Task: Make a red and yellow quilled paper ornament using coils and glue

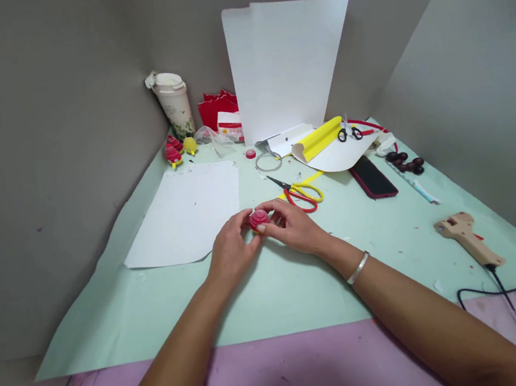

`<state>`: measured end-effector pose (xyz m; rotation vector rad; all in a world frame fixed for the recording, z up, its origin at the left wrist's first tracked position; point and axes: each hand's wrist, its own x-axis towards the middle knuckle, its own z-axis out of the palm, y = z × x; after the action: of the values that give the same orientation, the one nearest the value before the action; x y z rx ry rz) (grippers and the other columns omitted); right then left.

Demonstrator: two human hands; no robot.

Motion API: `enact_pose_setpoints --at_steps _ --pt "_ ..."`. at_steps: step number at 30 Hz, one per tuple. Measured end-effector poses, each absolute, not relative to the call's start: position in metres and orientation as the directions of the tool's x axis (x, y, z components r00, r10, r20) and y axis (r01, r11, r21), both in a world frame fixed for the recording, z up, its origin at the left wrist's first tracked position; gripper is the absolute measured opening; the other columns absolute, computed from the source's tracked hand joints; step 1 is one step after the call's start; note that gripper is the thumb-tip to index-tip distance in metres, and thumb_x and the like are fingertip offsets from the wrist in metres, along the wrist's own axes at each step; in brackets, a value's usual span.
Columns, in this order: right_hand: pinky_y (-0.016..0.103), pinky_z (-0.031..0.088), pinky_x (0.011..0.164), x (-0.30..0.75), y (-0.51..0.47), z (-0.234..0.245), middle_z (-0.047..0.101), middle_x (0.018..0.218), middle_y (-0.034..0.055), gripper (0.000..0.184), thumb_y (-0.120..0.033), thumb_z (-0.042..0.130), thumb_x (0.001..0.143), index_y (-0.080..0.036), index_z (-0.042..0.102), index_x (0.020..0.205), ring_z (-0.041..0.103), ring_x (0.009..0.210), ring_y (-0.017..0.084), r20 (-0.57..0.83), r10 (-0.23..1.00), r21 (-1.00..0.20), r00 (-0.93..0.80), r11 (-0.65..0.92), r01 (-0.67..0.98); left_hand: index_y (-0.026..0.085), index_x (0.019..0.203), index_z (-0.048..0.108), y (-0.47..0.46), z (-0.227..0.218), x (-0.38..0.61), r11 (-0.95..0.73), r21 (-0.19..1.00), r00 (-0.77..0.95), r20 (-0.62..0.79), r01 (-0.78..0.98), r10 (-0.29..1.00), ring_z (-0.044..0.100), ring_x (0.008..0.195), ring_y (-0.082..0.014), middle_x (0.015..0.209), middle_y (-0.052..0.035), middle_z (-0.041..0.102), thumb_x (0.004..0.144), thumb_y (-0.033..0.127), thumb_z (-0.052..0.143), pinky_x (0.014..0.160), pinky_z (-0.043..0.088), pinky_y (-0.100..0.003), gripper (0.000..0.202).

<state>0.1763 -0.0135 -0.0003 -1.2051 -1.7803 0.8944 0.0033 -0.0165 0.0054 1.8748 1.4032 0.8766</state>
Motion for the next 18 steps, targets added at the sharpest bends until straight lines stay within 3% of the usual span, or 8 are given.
enact_pose_setpoints --at_steps 18 --pt "0.032 0.051 0.074 0.1767 -0.0141 -0.0008 0.064 0.111 0.0063 0.031 -0.033 0.066 0.085 -0.021 0.063 0.113 0.061 0.081 0.016 0.191 0.954 -0.873 -0.231 0.272 0.405 0.023 0.12 0.061 -0.0163 0.0046 0.0023 -0.232 0.805 0.219 0.129 0.547 0.967 0.065 0.109 -0.0239 0.121 -0.0067 0.069 0.082 0.029 0.064 0.095 0.052 -0.04 0.039"
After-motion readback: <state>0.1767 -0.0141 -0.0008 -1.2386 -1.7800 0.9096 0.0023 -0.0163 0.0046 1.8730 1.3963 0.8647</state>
